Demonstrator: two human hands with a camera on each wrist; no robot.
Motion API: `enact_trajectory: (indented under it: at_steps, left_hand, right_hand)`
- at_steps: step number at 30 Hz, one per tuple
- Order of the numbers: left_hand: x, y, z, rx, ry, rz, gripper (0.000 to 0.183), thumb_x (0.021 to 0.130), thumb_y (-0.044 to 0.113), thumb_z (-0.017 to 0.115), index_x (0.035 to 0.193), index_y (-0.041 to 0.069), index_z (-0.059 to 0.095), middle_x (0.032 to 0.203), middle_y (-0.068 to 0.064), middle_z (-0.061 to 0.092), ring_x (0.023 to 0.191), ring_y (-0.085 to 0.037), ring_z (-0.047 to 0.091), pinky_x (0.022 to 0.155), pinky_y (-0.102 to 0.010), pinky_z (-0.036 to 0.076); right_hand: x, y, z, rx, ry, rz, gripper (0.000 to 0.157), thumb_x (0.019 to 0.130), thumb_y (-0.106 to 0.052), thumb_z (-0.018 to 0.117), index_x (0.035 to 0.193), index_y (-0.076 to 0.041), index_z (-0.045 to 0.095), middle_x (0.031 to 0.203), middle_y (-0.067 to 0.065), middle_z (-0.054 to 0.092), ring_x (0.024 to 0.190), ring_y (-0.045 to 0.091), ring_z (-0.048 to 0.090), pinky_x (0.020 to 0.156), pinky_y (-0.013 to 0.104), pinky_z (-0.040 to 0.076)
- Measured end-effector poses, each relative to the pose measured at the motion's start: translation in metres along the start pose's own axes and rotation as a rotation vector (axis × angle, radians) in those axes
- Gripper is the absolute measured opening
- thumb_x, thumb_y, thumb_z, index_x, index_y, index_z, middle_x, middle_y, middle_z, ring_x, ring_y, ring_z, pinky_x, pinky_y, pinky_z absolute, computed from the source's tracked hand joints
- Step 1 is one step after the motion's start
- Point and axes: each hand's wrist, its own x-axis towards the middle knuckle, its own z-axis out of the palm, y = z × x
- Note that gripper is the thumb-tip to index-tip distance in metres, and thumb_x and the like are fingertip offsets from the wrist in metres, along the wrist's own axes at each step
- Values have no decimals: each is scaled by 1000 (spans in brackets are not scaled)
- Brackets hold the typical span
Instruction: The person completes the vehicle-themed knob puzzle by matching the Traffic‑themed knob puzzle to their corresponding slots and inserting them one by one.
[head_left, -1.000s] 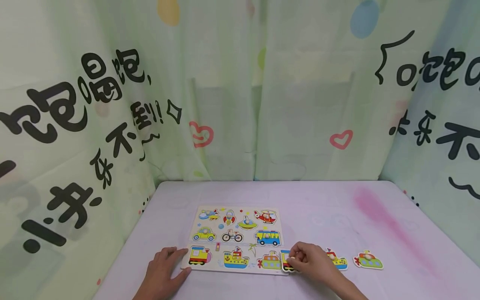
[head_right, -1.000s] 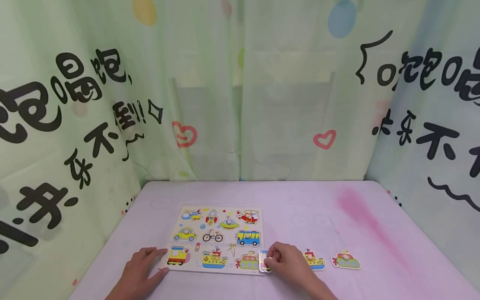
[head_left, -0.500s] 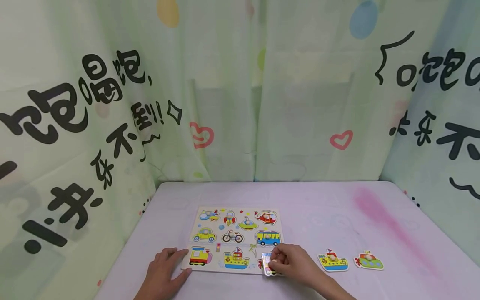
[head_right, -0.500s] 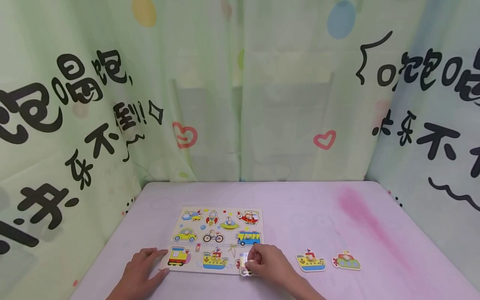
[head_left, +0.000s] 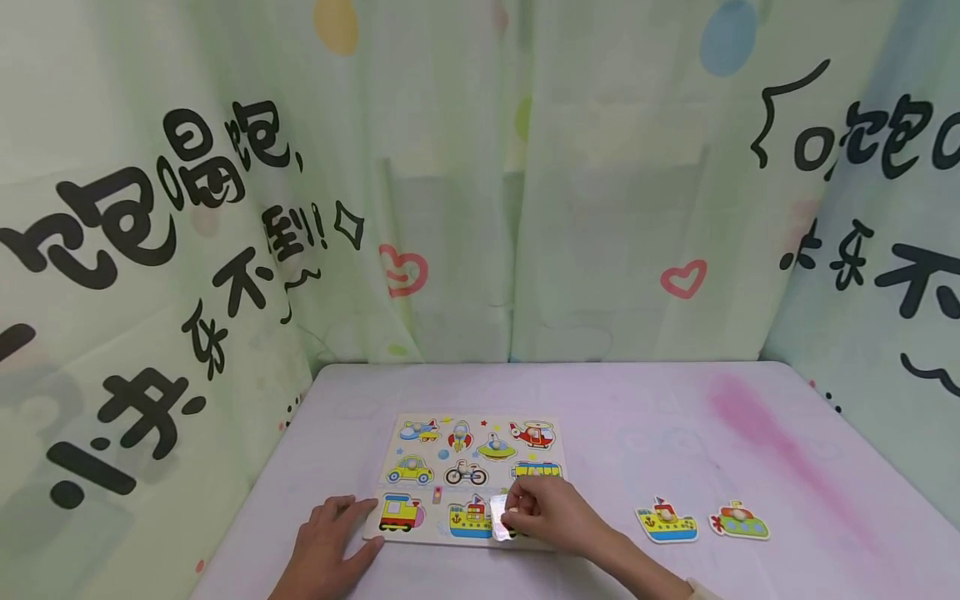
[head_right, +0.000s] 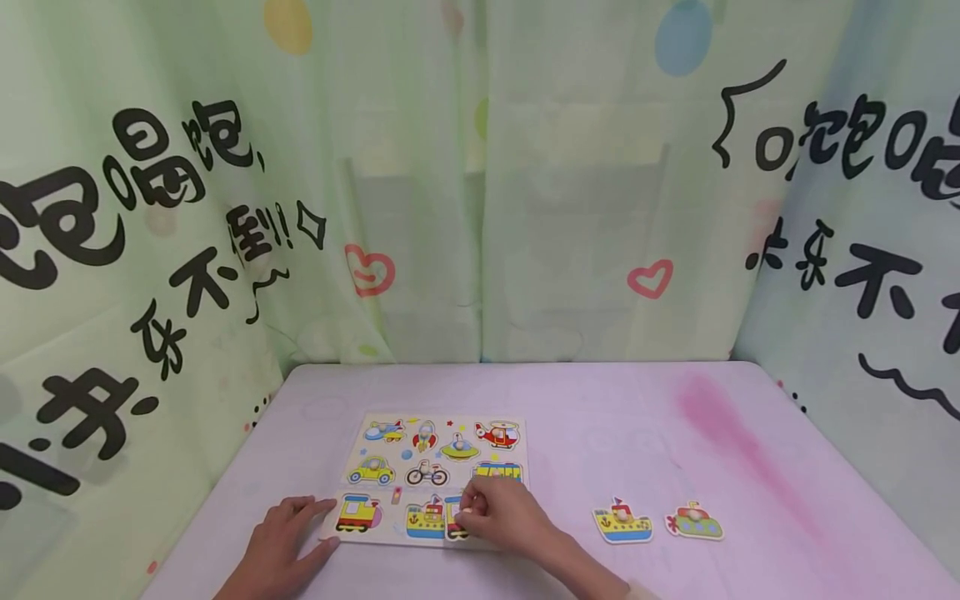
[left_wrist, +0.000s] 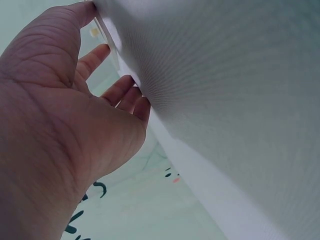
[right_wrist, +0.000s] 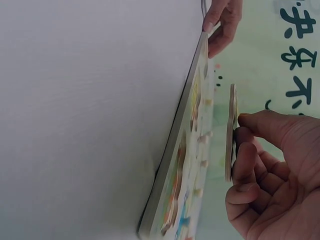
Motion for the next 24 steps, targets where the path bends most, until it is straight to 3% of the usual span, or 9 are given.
enact_trajectory:
  at_steps: [10, 16, 24]
  left_hand:
    - [-1, 1, -1, -8, -1, 4, 59, 85, 46, 79, 136, 20, 65, 136, -13, 54, 123, -35, 50, 102, -64, 42]
    - [-1, 2, -1, -6, 4, 5, 58, 85, 46, 80, 135, 20, 65, 135, -13, 55, 122, -36, 51, 102, -64, 43]
    - [-2, 3, -2, -10, 3, 4, 58, 85, 45, 80, 135, 19, 65, 135, -13, 55, 122, -36, 50, 102, -63, 42]
  right_hand:
    - [15, -8, 14, 25, -20, 15, 14, 88, -19, 79, 83, -18, 67, 67, -14, 57, 61, -2, 49, 56, 20, 41]
    - [21, -10, 20, -37, -45, 39, 16, 88, -19, 79, 82, -18, 65, 65, -14, 52, 59, -1, 44, 56, 20, 38]
    - [28, -15, 26, -80, -74, 0, 16, 88, -18, 79, 82, -16, 64, 62, -13, 47, 59, 0, 41, 56, 20, 35]
